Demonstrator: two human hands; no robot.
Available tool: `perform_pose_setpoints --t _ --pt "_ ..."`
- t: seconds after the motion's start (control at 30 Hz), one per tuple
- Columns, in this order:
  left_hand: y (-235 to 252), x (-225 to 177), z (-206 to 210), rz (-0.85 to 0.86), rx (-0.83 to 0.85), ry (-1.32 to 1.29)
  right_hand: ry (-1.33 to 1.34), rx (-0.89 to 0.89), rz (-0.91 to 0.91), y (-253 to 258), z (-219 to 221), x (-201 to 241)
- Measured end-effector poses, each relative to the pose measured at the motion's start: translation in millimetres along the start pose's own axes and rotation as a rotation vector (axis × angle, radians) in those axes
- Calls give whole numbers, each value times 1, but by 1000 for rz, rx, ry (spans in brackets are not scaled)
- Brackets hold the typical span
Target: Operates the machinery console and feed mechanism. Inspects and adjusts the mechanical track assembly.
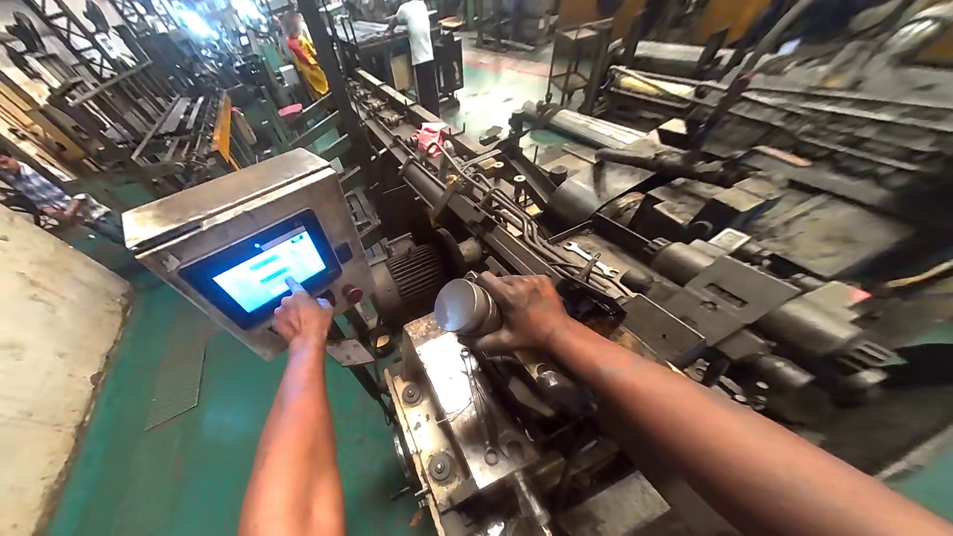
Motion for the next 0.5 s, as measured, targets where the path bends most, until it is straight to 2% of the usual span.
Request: perform_pose_setpoints --t 0.17,0.5 --pt "2 -20 4 105 66 118 -4 -14 0 0 0 0" --pt "7 -29 10 42 127 188 5 17 15 0 0 0"
Point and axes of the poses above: each hand's wrist, its own y-axis towards the middle knuckle, its own z-axis out of the palm, x = y × z, the point moved 6 cm from there along y, towards the middle knuckle, and after that the axes turned 13 degrees about x, right-handed, at the moved point
